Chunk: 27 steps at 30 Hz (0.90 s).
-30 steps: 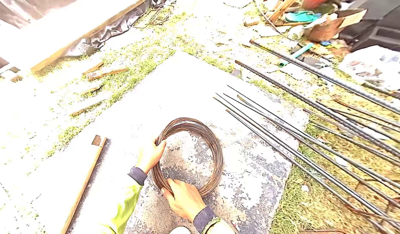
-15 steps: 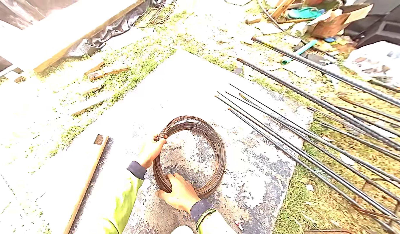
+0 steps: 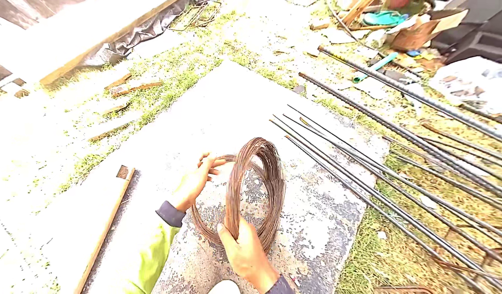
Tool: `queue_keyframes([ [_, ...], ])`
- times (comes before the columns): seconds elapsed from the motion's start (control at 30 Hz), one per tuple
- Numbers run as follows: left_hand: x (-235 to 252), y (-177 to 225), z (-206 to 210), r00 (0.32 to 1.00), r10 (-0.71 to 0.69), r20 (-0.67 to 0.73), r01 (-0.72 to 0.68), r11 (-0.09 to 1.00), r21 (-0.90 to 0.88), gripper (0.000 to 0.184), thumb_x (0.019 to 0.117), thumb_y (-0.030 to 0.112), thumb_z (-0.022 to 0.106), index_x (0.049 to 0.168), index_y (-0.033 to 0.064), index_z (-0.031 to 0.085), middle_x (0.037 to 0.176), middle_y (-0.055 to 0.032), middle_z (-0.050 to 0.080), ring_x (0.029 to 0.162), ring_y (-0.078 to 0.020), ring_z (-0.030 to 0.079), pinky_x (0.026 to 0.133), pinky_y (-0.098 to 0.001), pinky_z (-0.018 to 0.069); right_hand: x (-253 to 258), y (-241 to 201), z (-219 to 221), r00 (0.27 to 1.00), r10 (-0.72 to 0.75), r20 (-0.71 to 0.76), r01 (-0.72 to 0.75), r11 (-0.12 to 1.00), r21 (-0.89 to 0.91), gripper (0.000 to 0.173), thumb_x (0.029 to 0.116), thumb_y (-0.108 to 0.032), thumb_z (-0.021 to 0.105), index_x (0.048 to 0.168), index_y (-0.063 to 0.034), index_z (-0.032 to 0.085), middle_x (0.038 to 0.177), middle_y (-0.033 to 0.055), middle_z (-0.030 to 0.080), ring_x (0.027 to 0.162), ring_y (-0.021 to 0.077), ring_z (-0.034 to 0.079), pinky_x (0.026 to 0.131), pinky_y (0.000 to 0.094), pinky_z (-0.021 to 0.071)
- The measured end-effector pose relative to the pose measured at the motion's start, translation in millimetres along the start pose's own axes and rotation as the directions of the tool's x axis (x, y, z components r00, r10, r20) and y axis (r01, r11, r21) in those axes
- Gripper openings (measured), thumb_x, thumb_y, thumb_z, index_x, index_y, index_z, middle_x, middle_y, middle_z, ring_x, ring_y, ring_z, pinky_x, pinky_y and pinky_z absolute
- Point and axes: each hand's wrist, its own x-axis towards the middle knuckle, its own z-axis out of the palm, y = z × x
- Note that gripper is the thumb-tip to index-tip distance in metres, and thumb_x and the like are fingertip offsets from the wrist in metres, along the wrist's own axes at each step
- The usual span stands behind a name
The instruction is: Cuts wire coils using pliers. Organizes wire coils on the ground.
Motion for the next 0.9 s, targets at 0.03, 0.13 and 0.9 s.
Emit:
queue_keyframes([
  [0.03, 8, -24, -2, 0.994, 0.022, -0.106, -0.003, 0.985, 0.174, 0.046, 0.1074, 0.045, 0.049, 0.138, 0.0106, 0.056, 0.125, -0.0086, 0.070, 0.107, -0.0244, 0.069, 0.090, -0.0489, 0.0566, -5, 0, -6, 0.999, -0.036, -0.034, 0.038, 0.998, 0.048, 0.014, 0.0968, -0.024, 0.058, 0.095, -0.0101, 0.059, 0.061, -0.0082, 0.047, 0.049, 0.0036, 0.045, 0.047, 0.0242, 0.0419],
  [0.13, 19, -98, -7, 0.960, -0.017, -0.278, 0.172, 0.821, 0.545, 0.081, 0.0876, 0.060, 0.072, 0.145, 0.0070, 0.051, 0.147, -0.0259, 0.048, 0.128, -0.0488, 0.052, 0.099, -0.0700, 0.0459, -24, 1, -29, 0.989, -0.074, -0.128, 0.106, 0.957, 0.268, 0.011, 0.0979, -0.020, 0.059, 0.090, -0.0141, 0.053, 0.057, -0.0080, 0.042, 0.043, 0.0046, 0.040, 0.040, 0.0242, 0.0379],
  [0.9, 40, -113, -4, 0.937, -0.222, -0.269, 0.348, 0.552, 0.758, 0.048, 0.0902, 0.038, 0.073, 0.123, 0.0040, 0.066, 0.127, -0.0236, 0.063, 0.116, -0.0415, 0.064, 0.095, -0.0621, 0.0524, -108, -6, -162, 0.970, -0.155, -0.188, 0.244, 0.594, 0.767, 0.008, 0.0968, -0.019, 0.063, 0.092, -0.0257, 0.060, 0.053, -0.0079, 0.049, 0.042, 0.0054, 0.050, 0.044, 0.0240, 0.0462],
])
